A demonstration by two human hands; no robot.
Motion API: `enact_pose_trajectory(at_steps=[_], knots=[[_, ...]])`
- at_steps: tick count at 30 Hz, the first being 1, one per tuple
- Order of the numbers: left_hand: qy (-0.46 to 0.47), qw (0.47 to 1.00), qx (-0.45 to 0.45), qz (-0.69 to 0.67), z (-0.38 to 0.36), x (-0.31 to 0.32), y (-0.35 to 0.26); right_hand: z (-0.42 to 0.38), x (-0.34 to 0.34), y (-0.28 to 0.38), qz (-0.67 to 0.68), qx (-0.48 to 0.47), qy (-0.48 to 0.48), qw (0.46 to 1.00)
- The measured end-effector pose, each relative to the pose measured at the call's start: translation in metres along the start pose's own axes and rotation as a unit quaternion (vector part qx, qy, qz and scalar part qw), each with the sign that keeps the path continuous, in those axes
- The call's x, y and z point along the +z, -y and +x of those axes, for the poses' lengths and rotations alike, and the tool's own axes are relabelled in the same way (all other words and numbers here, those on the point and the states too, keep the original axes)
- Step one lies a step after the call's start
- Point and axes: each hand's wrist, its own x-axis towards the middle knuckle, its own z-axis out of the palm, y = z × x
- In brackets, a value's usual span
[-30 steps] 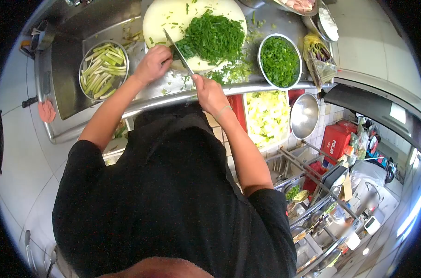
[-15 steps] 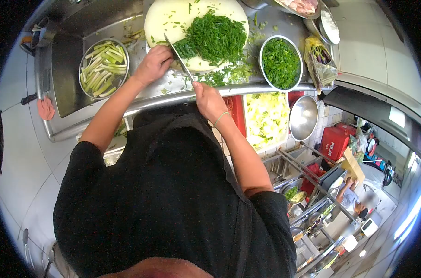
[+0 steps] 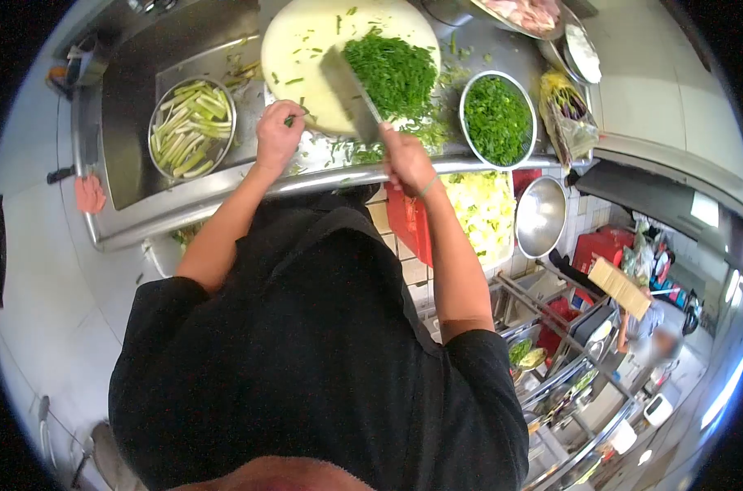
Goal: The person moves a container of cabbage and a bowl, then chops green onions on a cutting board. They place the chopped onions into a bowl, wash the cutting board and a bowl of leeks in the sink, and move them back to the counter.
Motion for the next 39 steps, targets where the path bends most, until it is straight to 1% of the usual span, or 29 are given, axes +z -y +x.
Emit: enact_pose_trajectory(at_steps=[2, 3, 4, 5, 6, 7, 8, 9, 10, 11, 12, 15, 17, 18, 19, 20, 21, 23, 24, 25, 26, 27, 29, 30, 32, 33, 36, 37, 39], knots=[[0.018, 0.999, -0.046, 0.012, -0.005, -0.023, -0.002, -0.002, -0.006, 0.006, -0.052, -0.05, -0.028, 0.997], [0.032, 0.997, -0.07, 0.028, -0.01, -0.048, -0.011, -0.009, -0.004, 0.016, -0.05, -0.035, -0.027, 0.998], [0.05, 0.994, -0.092, 0.042, -0.02, -0.072, -0.017, -0.012, -0.003, 0.018, -0.046, -0.057, -0.017, 0.997], [0.027, 0.997, -0.046, 0.064, -0.036, -0.099, -0.006, -0.022, 0.003, 0.027, -0.029, -0.053, -0.021, 0.998], [0.067, 0.992, -0.06, 0.094, -0.051, -0.138, -0.008, -0.033, 0.008, 0.032, -0.008, -0.045, -0.033, 0.998], [0.065, 0.981, -0.03, 0.181, -0.074, -0.171, -0.003, -0.036, 0.013, 0.028, -0.002, -0.056, -0.025, 0.998], [0.149, 0.955, -0.151, 0.207, -0.098, -0.214, 0.001, -0.037, 0.014, 0.024, 0.001, -0.068, -0.021, 0.997], [0.135, 0.952, -0.172, 0.214, -0.118, -0.246, -0.001, -0.034, 0.014, 0.012, 0.002, -0.082, -0.013, 0.997], [0.175, 0.93, -0.166, 0.278, -0.159, -0.286, 0.034, -0.048, 0.012, 0.026, 0.006, -0.068, 0.002, 0.998], [0.296, 0.837, -0.269, 0.373, -0.179, -0.319, 0.044, -0.046, 0.008, 0.016, -0.012, -0.124, -0.036, 0.992], [0.347, 0.752, -0.207, 0.52, -0.22, -0.355, 0.065, -0.041, 0.005, 0.005, -0.031, -0.179, -0.072, 0.981], [0.422, 0.642, -0.375, 0.519, -0.146, -0.331, 0.017, -0.046, -0.035, 0.001, -0.032, -0.094, -0.117, 0.988], [0.316, 0.795, -0.234, 0.462, -0.109, -0.276, 0.018, -0.034, -0.062, -0.013, -0.08, -0.112, -0.206, 0.969], [0.266, 0.869, -0.177, 0.376, -0.081, -0.236, 0.015, -0.027, -0.074, -0.017, -0.104, -0.123, -0.244, 0.956], [0.239, 0.922, -0.123, 0.279, -0.045, -0.189, -0.011, -0.015, -0.083, -0.024, -0.132, -0.111, -0.261, 0.95], [0.212, 0.947, -0.074, 0.228, -0.021, -0.143, -0.029, 0.001, -0.09, -0.035, -0.159, -0.098, -0.277, 0.943], [0.206, 0.955, -0.033, 0.212, -0.007, -0.1, -0.024, 0.01, -0.093, -0.044, -0.187, -0.084, -0.291, 0.935], [0.247, 0.952, 0.019, 0.178, 0.03, -0.032, -0.056, 0.021, -0.08, -0.054, -0.212, -0.119, -0.314, 0.918], [0.248, 0.946, 0.041, 0.203, 0.037, -0.004, -0.061, 0.026, -0.069, -0.053, -0.223, -0.135, -0.324, 0.909], [0.248, 0.94, 0.061, 0.228, 0.04, 0.019, -0.061, 0.02, -0.055, -0.043, -0.213, -0.102, -0.316, 0.919], [0.249, 0.937, 0.057, 0.238, 0.043, 0.034, -0.061, 0.025, -0.042, -0.049, -0.222, -0.108, -0.314, 0.917], [0.252, 0.934, 0.055, 0.248, 0.045, 0.048, -0.061, 0.019, -0.026, -0.039, -0.242, -0.059, -0.293, 0.923], [0.245, 0.934, 0.055, 0.254, 0.047, 0.071, -0.05, 0.02, 0.006, -0.037, -0.253, -0.08, -0.273, 0.924], [0.242, 0.936, 0.051, 0.253, 0.051, 0.077, -0.05, 0.018, 0.017, -0.029, -0.251, -0.061, -0.263, 0.93], [0.231, 0.939, 0.039, 0.251, 0.057, 0.084, -0.054, 0.012, 0.021, -0.013, -0.249, -0.107, -0.24, 0.932], [0.232, 0.94, 0.011, 0.249, 0.062, 0.084, -0.061, 0.022, 0.018, -0.025, -0.216, -0.168, -0.251, 0.928], [0.238, 0.934, 0.012, 0.266, 0.07, 0.085, -0.062, 0.023, -0.022, -0.04, -0.009, -0.119, -0.161, 0.98], [0.233, 0.935, 0.023, 0.266, 0.069, 0.089, -0.054, 0.003, -0.037, -0.035, 0.117, -0.048, -0.136, 0.983], [0.222, 0.94, 0.032, 0.258, 0.067, 0.093, -0.046, -0.006, -0.062, -0.064, 0.276, -0.04, -0.055, 0.959]])
